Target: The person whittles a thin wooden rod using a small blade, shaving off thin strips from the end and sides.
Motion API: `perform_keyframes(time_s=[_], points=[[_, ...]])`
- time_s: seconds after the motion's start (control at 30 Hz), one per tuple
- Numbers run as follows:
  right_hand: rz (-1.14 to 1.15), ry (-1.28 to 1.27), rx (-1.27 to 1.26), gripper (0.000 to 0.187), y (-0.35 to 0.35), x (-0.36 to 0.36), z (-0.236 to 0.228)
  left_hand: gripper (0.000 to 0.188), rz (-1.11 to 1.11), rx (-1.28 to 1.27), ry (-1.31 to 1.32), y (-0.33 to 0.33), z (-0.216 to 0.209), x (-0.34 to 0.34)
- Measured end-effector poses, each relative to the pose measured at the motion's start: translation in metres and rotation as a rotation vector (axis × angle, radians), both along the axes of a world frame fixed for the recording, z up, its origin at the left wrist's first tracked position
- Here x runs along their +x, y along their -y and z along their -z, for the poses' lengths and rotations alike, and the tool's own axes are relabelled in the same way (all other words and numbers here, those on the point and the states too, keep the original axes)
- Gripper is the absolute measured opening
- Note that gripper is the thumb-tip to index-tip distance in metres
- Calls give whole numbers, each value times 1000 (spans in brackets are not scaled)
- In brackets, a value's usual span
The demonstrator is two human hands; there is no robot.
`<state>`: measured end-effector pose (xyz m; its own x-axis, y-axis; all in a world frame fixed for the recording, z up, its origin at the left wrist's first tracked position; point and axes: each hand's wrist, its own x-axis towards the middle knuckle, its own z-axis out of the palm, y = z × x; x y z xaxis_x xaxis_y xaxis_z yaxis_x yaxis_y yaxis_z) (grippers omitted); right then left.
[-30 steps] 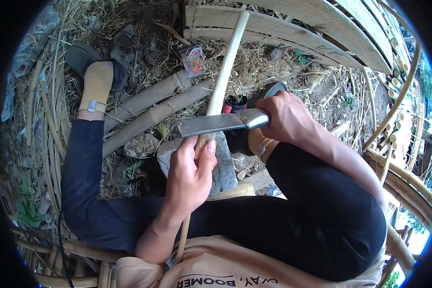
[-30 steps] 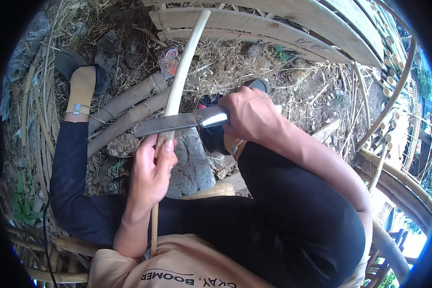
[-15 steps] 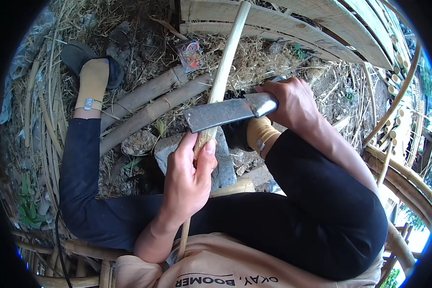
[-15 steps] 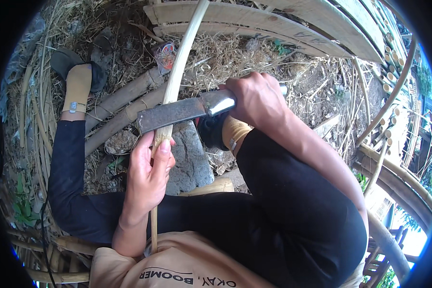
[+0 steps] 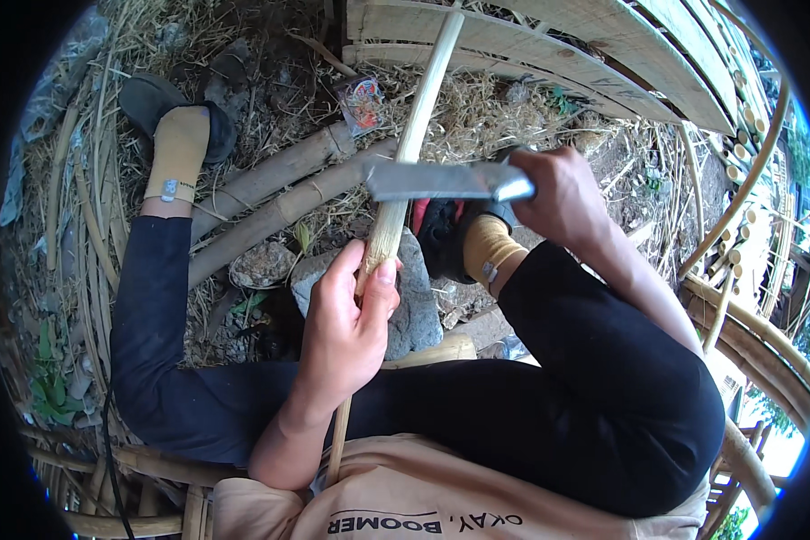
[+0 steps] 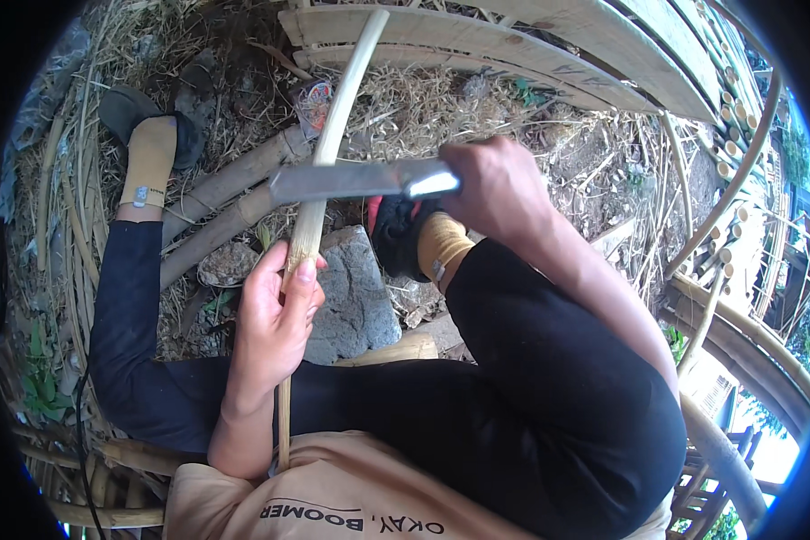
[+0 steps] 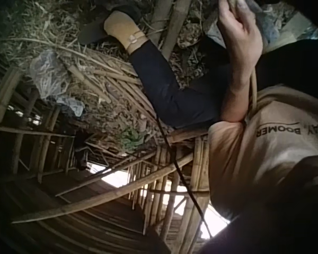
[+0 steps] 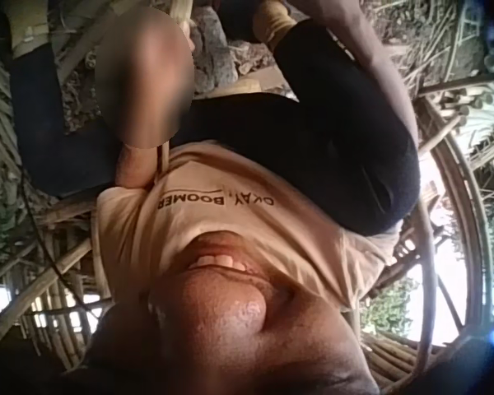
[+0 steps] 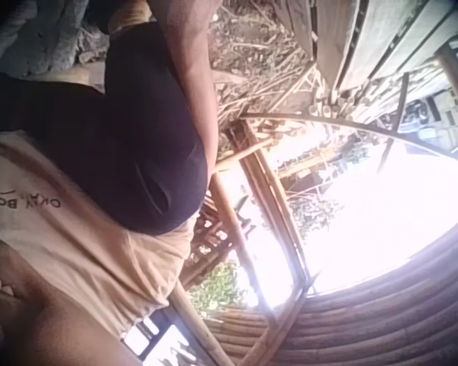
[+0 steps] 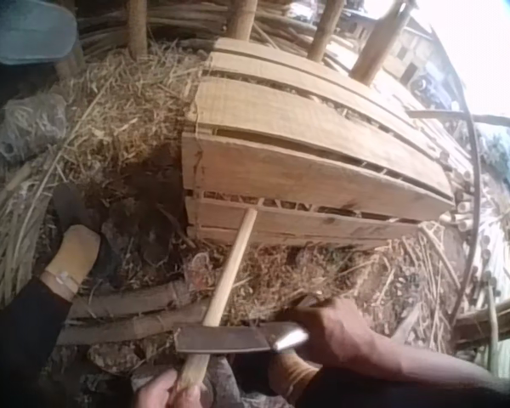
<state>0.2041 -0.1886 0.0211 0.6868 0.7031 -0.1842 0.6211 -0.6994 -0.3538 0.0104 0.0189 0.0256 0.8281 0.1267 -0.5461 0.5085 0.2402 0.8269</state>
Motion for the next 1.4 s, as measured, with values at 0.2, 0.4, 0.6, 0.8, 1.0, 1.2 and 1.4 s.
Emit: perform_keyframes(time_s=[0.2,0.4,0.6,0.8,1.0,1.2,1.4], points=[[-123,-115,-106,14,-26,-10,-11,24,65,556,264,14,12,2],[-132,-67,-160,13,-24,-15,-2,23,141,793,170,20,2,7],[-55,-12,-162,11,-22,-11,6,13,211,786,117,17,-4,9],[233,133,-278,10,0,25,10,12,278,772,85,26,-8,-3],[168,39,-91,18,9,26,6,13,196,736,104,23,-4,-4],[102,-156,-33,16,-11,10,-18,40,18,-272,-203,-23,0,-2],[38,-190,112,22,-12,7,-21,48,-12,-710,-194,-46,6,-4]])
